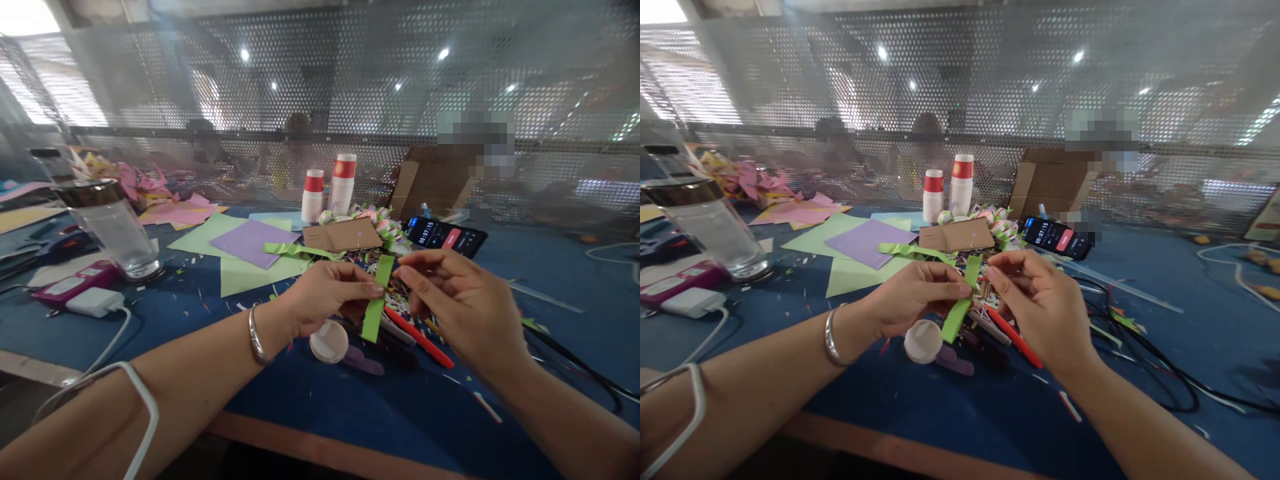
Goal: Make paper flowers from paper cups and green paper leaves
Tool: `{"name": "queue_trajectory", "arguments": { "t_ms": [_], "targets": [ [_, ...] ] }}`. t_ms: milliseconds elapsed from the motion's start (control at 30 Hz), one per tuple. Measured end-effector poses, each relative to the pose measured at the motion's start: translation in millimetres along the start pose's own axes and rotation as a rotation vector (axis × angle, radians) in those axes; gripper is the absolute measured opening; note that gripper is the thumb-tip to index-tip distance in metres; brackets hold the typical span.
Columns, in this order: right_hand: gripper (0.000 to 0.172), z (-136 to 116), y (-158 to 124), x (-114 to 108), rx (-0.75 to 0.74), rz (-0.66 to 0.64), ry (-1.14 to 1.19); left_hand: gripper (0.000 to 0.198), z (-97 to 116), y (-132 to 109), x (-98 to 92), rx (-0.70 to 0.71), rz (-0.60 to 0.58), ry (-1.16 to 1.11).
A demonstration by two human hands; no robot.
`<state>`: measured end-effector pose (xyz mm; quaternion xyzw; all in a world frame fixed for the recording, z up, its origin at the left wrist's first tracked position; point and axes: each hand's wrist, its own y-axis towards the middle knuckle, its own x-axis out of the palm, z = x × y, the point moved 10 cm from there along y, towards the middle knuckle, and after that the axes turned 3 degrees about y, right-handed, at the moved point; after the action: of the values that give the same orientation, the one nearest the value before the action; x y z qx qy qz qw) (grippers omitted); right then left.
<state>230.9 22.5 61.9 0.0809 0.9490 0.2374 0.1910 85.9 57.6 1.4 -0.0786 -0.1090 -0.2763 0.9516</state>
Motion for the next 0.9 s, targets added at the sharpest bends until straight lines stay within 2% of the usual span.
{"name": "queue_trajectory", "arguments": {
  "t_ms": [100,167,233,300,433,533,667,900],
  "targets": [
    [0.011,-23,-6,-1,-0.226,0.021,-0.186,0.017,5,0,-14.0,0.003,0.117,-0.079],
    [0.008,-39,-14,10,-0.413,-0.050,-0.272,0.018,6,1,-18.4,0.000,0.155,-0.124],
    [0.013,-49,-21,23,-0.555,-0.138,-0.308,0.020,6,1,-18.2,-0.004,0.158,-0.145],
    [0.019,-53,-25,31,-0.633,-0.186,-0.321,0.021,6,1,-16.7,-0.001,0.160,-0.149],
    [0.020,-56,-28,33,-0.692,-0.185,-0.324,0.021,8,-1,-12.8,0.006,0.166,-0.115],
    [0.013,-51,-24,29,-0.634,-0.173,-0.259,0.021,7,-3,-10.3,-0.015,0.154,-0.055],
    [0.001,-32,-12,20,-0.418,-0.116,-0.175,0.019,4,-4,-6.2,-0.044,0.100,0.006],
    [0.015,-4,-5,28,-0.020,-0.218,0.068,0.016,-1,-4,-4.7,-0.076,0.075,0.064]
  ]
}}
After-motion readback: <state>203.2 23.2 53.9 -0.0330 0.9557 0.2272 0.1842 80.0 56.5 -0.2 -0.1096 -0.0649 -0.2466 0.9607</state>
